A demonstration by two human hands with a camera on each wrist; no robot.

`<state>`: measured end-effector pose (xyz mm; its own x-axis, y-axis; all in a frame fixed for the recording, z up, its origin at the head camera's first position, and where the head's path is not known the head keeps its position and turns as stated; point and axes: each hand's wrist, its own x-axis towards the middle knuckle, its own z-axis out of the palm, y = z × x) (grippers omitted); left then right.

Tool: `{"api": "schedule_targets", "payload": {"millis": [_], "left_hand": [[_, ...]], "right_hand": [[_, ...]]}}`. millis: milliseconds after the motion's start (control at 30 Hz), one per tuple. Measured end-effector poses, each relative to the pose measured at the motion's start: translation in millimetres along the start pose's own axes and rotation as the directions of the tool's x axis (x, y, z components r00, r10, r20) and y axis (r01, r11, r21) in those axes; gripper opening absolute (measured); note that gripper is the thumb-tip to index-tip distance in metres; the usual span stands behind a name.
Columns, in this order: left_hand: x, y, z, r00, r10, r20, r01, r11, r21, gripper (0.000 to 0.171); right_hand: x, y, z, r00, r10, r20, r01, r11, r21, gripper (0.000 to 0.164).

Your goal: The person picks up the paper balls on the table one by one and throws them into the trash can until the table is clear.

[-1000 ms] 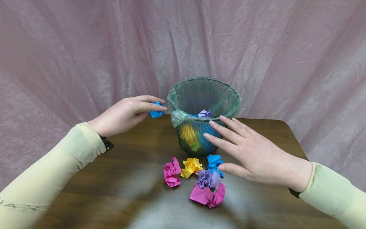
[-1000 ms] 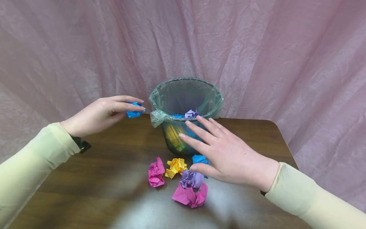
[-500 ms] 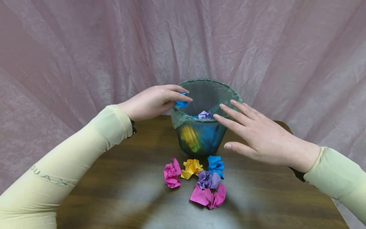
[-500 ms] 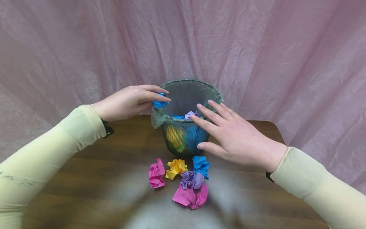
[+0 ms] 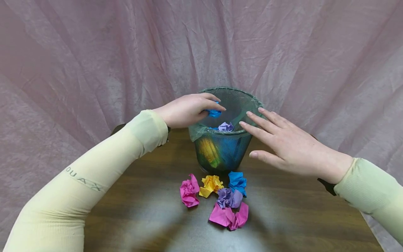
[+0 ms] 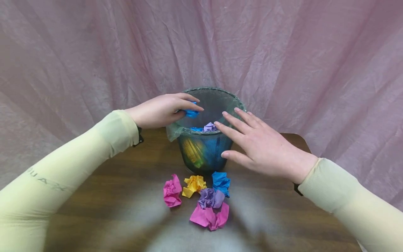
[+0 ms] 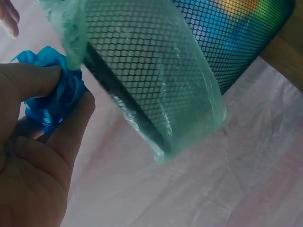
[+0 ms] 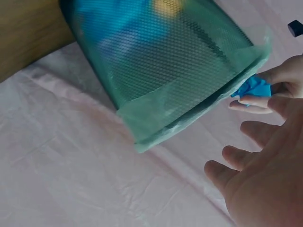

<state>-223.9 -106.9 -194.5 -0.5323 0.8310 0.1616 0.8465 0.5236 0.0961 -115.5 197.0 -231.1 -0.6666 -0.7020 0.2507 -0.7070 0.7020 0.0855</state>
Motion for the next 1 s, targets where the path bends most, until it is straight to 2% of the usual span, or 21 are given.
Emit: {"api": "schedule_targets", "payload": {"millis": [133, 400, 633, 1000], "left_hand": [[8.3, -1.1, 4.0, 0.999, -0.025, 0.038, 0.025, 1.0, 0.005, 0.043], [17.2, -0.6, 10.7, 0.997, -0.028, 0.073, 0.026, 0.999, 0.036, 0.043], [18.1, 0.0, 11.6, 0.996, -0.031, 0.087, 0.025, 0.998, 0.062, 0.045], [14.7, -0.6, 10.4, 0.994, -0.06, 0.086, 0.055, 0.997, 0.058, 0.058]], "right_hand": [[2.9, 9.7, 2.4, 0.998, 0.046, 0.038, -0.046, 0.999, -0.002, 0.074], [4.8, 18.5, 6.9, 0.994, 0.086, 0.068, -0.086, 0.996, -0.002, 0.074], [4.5, 16.0, 8.1, 0.994, 0.087, 0.063, -0.086, 0.996, -0.008, 0.075], [5.0, 11.3, 11.7, 0.996, 0.074, 0.057, -0.073, 0.997, -0.007, 0.075]]}}
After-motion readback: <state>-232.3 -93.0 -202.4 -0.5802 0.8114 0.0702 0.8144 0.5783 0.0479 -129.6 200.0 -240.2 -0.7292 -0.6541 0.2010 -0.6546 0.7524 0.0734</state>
